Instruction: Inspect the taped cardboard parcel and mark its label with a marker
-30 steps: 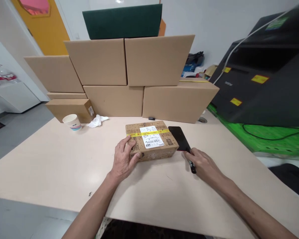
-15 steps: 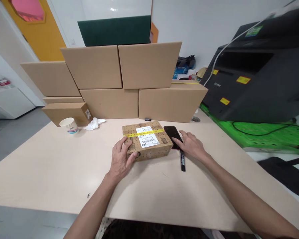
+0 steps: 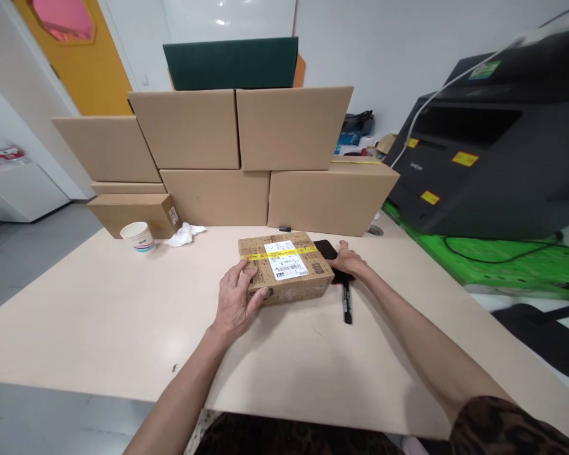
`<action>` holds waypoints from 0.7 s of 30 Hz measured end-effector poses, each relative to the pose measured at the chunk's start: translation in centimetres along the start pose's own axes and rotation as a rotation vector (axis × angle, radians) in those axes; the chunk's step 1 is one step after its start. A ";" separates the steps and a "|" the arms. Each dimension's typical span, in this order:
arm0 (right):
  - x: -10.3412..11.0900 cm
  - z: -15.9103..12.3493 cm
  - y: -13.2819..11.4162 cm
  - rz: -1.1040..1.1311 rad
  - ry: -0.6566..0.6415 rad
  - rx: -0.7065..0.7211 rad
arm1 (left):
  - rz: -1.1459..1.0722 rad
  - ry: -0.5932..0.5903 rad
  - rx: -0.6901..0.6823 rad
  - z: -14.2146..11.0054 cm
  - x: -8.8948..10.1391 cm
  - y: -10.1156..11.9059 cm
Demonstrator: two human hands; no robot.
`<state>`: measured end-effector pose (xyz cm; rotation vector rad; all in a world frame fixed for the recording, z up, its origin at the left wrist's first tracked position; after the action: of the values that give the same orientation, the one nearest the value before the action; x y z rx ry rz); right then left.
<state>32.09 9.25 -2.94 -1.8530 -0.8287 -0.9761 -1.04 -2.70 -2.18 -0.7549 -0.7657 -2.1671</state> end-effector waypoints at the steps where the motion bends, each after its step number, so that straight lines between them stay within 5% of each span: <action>1: 0.1 0.2 0.1 0.048 0.000 0.008 | -0.001 -0.005 0.004 0.0 0.0 0.0; 10: -0.4 0.5 0.2 0.653 -0.042 0.191 | -0.011 -0.017 0.009 0.0 0.0 0.0; 21: 2.5 -3.0 -1.0 1.184 0.394 0.438 | 0.025 0.058 0.000 -0.1 0.4 0.3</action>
<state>31.55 7.33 0.61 -1.3242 0.3158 -0.3049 -1.08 -3.13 -1.88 -0.6949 -0.7235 -2.1569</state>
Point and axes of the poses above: each hand's wrist, its own z-axis towards the middle knuckle, its own x-axis out of the back of the hand, y = z × x, the point moved 3 cm from there along z, towards the middle knuckle, and after that the axes turned 8 degrees about -y, right-handed, at the moved point
